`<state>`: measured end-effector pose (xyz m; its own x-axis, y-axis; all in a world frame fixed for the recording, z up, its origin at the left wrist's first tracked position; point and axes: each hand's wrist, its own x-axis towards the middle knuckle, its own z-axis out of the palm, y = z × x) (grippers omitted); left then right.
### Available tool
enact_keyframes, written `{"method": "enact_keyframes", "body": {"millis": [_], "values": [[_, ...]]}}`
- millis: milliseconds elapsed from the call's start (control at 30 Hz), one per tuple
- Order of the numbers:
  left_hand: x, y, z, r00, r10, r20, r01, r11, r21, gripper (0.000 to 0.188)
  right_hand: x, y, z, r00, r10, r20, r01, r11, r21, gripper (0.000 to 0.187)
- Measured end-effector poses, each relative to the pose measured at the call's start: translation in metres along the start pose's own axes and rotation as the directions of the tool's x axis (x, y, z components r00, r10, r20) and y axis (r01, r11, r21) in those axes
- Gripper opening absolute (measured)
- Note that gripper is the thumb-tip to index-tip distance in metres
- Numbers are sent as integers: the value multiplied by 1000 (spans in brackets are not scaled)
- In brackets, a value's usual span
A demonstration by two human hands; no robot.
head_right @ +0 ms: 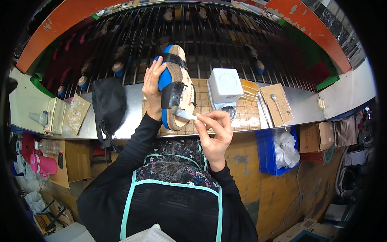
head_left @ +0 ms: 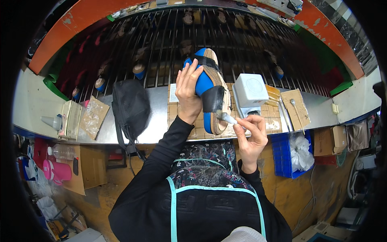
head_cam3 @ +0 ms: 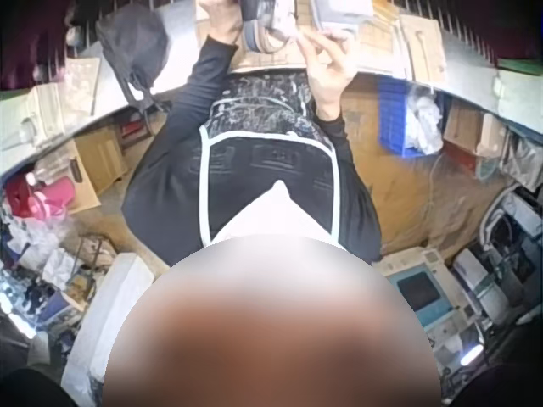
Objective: The person repeatedly applies glue to the sole and edges of a blue sandal using a small brush. They rotate the sandal to reach different areas and periodically place it on a drying rack before retrieving it to continue applying glue.
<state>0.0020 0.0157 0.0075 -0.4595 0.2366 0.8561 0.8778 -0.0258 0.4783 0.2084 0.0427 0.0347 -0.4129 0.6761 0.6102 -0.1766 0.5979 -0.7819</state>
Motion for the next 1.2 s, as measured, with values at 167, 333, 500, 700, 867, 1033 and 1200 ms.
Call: {"method": "enact_keyframes", "body": {"millis": [167,333,500,700,867,1033,1200], "values": [[2,4,4,998,-43,38,41,998,40,48,-3,-2,-8,986,159,53,-166,970,177,15],[0,6,5,997,-45,55,41,997,62,49,-6,-5,-5,977,214,2,-213,970,120,15],[-3,4,3,998,-37,55,33,997,67,49,-1,-4,0,984,176,-30,-175,984,36,15],[-3,0,-3,997,-41,65,36,997,73,50,2,-2,10,993,31,-116,-39,997,-72,16],[-2,-1,-8,991,-86,105,79,994,72,51,4,4,12,999,24,-22,-23,999,24,18],[-2,1,-9,971,-156,183,152,988,38,51,5,6,9,999,40,28,-42,995,92,18],[-1,7,-8,943,-209,260,210,977,24,50,12,8,7,999,-1,42,-2,997,76,19]]}}
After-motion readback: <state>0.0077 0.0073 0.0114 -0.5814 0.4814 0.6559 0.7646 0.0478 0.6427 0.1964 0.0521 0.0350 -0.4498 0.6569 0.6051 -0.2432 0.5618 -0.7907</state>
